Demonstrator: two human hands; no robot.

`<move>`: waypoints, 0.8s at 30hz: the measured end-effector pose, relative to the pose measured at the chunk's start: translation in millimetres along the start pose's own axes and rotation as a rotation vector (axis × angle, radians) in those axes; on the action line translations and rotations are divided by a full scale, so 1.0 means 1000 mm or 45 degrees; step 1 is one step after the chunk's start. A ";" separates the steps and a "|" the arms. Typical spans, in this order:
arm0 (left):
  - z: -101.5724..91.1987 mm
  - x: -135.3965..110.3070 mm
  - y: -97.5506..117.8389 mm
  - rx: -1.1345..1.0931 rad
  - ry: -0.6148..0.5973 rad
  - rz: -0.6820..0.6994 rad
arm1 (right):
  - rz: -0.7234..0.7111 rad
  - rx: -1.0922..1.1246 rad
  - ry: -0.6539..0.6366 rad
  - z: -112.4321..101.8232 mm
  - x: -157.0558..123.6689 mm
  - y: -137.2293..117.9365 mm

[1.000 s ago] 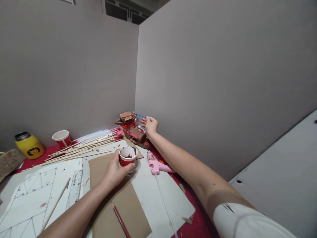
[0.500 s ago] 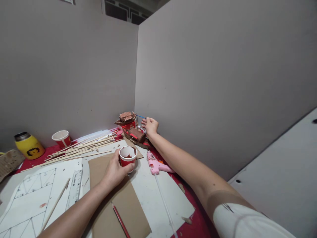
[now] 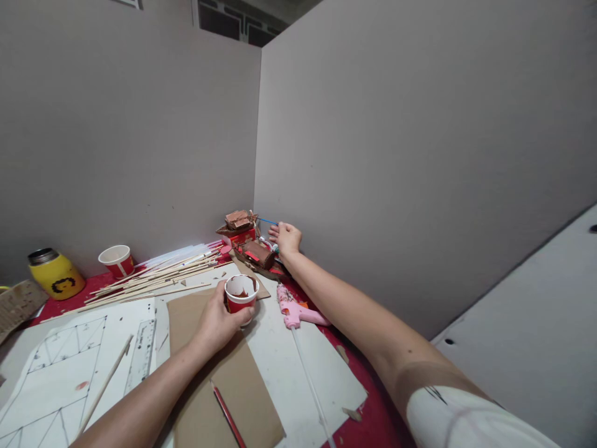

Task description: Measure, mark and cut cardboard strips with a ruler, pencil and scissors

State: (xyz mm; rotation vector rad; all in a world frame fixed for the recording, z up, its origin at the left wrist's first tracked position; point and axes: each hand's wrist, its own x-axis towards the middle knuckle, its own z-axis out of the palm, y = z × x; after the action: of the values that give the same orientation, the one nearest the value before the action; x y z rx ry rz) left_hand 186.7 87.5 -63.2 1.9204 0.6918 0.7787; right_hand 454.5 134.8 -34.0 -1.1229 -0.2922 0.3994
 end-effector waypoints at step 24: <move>-0.006 0.007 -0.012 0.210 0.287 0.204 | -0.940 -0.959 -1.302 -0.051 -0.132 -0.081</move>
State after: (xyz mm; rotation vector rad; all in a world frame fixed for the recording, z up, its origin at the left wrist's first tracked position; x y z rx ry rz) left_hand 184.8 100.9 -69.9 2.0757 0.7644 1.0794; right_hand 371.3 3.8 15.8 -1.3464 -1.8131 0.1560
